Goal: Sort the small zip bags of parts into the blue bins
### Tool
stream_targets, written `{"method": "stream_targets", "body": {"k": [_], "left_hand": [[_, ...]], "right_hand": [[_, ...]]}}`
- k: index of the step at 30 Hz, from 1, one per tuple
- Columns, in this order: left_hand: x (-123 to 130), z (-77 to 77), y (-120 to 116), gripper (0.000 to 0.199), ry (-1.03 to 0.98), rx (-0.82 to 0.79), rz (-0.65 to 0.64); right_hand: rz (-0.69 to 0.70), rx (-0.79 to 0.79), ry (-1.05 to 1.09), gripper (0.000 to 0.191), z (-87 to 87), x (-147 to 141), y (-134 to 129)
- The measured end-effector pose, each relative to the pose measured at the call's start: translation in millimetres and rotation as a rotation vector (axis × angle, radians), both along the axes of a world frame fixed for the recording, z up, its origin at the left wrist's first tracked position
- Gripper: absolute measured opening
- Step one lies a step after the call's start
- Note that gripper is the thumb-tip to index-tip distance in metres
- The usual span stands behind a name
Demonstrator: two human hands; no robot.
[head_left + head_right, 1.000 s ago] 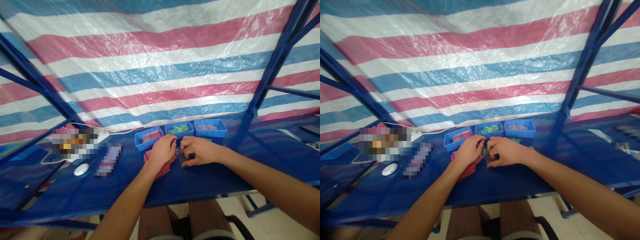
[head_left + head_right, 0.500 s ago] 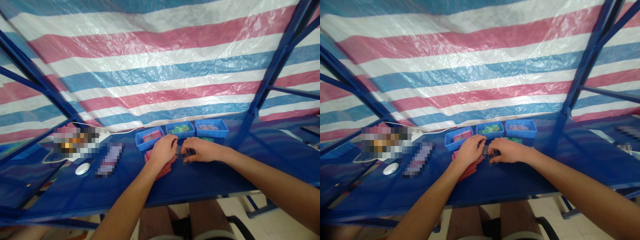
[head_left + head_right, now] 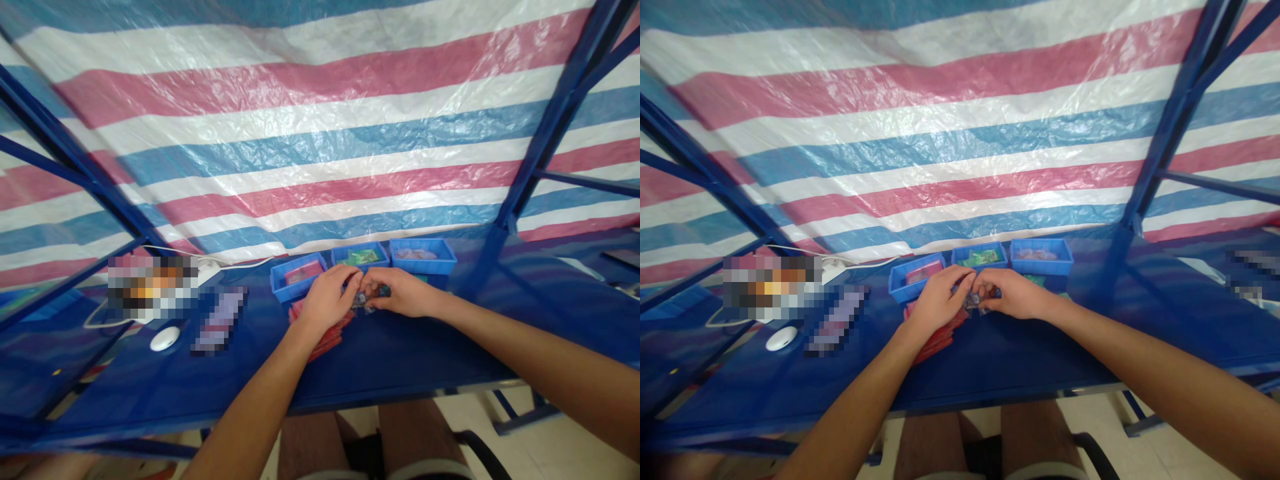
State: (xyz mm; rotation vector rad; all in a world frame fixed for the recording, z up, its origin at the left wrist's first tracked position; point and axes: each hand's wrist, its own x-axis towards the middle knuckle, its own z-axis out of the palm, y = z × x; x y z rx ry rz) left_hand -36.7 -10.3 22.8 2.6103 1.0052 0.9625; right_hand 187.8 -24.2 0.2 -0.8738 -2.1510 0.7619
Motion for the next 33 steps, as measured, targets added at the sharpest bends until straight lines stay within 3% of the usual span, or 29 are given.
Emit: {"method": "stream_targets", "body": {"k": [4,9,16,26,33], "left_hand": [[4,8.1,-7,0.029,-0.080,-0.056,-0.077],[4,3.8,-2,0.032,-0.138,-0.139,-0.042],[5,4.3,-1,0.020,-0.192,-0.128,-0.028],[6,-3.5,3,0.017,-0.340,-0.248,-0.017],[8,-6.9,1,0.026,-0.399,-0.361,-0.073]], "right_hand": [[-0.072,-0.080,0.289,0.021,-6.1,0,8],[-0.153,-0.178,0.514,0.041,-8.7,2,14],[-0.174,-0.298,0.549,0.053,-5.2,3,11],[-0.138,-0.341,0.488,0.045,2.3,2,9],[-0.110,-0.344,0.494,0.036,1.2,-1,7]]}}
